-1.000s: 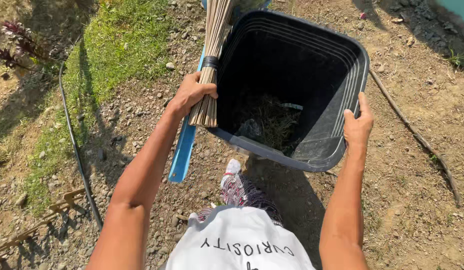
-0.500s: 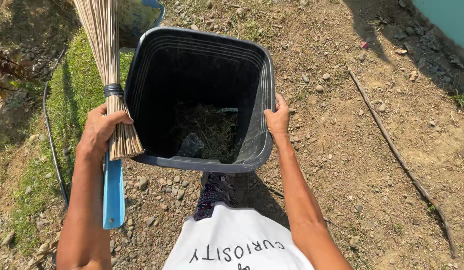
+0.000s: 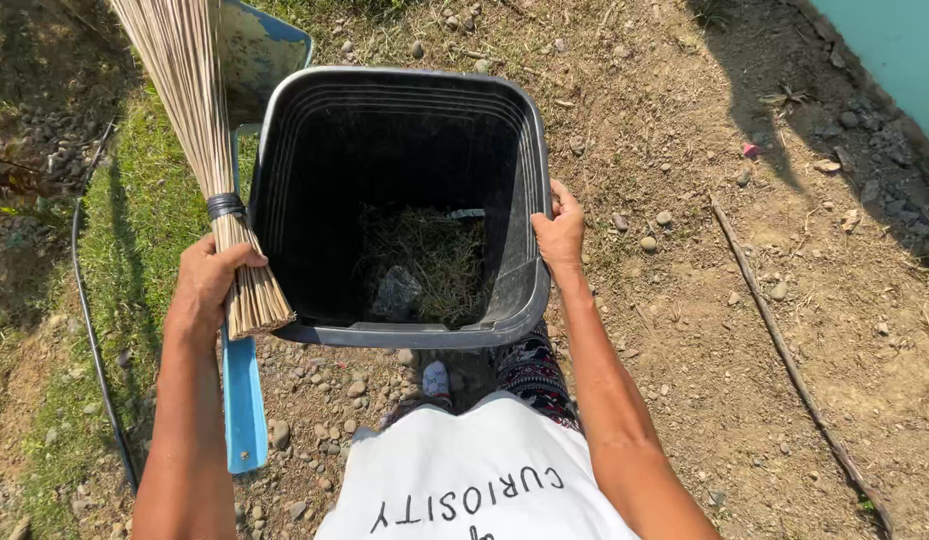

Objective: The person sweeps dirt and debris from the ground into a dustpan using a small broom and then empties the contents into a container.

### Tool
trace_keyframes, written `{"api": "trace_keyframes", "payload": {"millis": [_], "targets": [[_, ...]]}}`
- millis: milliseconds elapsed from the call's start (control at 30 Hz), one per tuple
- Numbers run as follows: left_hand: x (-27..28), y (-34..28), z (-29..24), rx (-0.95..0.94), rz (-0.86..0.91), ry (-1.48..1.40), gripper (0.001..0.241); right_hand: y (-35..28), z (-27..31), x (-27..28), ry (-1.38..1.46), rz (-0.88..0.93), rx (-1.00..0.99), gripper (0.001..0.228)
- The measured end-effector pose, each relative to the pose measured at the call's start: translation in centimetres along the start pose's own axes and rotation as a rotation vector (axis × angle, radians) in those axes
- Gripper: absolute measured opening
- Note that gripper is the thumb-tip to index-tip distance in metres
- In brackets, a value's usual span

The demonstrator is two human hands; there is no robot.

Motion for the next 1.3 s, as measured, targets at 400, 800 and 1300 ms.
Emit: {"api": "trace_keyframes", "payload": {"millis": [400,800,1300], "targets": [[-21.8,24.1,-29.1,-0.091,0.112,0.198,0.029,31.7,-1.1,14.5,0.039,-0.225,-0.012,0.057],[-52.4,47.2,-56.2,-0.314,0.694,0.032,0.027,43.2,6.3,32.9,-0.059,-0.802,0.197,0.048],[-82.2,58.5,-68.0,-0.214,1.211,0.015,0.036,51.7,5.9,45.1,-0.225,-1.285,0.300,0.042]]}}
Point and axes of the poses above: each hand's wrist, its own y-axis towards the middle knuckle, its own x-axis out of the back of the hand, z = x × y, the point moved 8 cm from there along y, towards the middle knuckle, and after that the axes turned 14 degrees about y, right-handed, at the moved point
